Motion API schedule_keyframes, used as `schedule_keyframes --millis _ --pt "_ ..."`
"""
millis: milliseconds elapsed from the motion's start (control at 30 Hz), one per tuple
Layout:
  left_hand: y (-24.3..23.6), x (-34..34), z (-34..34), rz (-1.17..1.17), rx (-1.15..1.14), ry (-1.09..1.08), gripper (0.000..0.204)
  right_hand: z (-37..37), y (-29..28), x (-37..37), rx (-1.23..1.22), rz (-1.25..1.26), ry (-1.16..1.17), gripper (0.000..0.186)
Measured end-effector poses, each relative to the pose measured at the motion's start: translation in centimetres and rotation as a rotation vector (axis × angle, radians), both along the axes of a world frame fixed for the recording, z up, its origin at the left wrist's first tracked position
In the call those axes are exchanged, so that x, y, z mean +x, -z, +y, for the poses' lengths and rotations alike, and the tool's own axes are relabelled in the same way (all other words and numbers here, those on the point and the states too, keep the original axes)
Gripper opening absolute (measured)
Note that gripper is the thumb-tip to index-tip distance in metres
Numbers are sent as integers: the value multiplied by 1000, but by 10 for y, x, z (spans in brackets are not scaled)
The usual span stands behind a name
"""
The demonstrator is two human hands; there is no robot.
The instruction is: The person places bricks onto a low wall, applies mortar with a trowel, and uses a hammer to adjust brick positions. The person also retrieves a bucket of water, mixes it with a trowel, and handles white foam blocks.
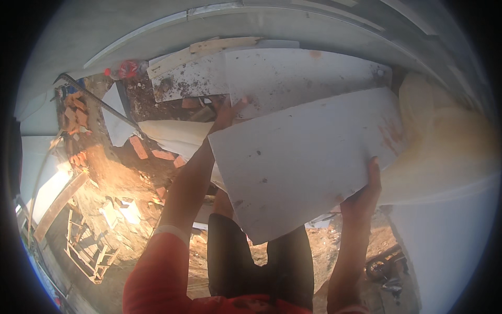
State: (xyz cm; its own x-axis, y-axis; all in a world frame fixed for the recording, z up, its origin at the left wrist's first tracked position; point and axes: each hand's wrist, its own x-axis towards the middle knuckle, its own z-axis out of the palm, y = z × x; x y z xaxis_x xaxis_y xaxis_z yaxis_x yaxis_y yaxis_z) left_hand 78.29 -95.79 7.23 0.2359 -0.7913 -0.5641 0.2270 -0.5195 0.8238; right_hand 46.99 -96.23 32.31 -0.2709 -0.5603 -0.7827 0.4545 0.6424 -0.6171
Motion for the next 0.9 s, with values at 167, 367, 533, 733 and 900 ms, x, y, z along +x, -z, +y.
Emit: schedule_keyframes --millis 167,367,533,733,900 --pt "-82 -9 -8 51 297 42 84 -10 -15 -6 13 -122 47 60" --pt "-224 -4 -9 -43 146 -52 71 -6 -69 -4 -17 -186 29 60" --pt "-329 34 27 -564 207 -93 74 1 -111 7 24 -393 29 63" --pt "-372 56 59 -416 27 -257 67 16 -167 16 52 -563 28 64" --pt "-394 27 56 -414 -31 -174 67 23 -212 3 43 -657 -56 67"
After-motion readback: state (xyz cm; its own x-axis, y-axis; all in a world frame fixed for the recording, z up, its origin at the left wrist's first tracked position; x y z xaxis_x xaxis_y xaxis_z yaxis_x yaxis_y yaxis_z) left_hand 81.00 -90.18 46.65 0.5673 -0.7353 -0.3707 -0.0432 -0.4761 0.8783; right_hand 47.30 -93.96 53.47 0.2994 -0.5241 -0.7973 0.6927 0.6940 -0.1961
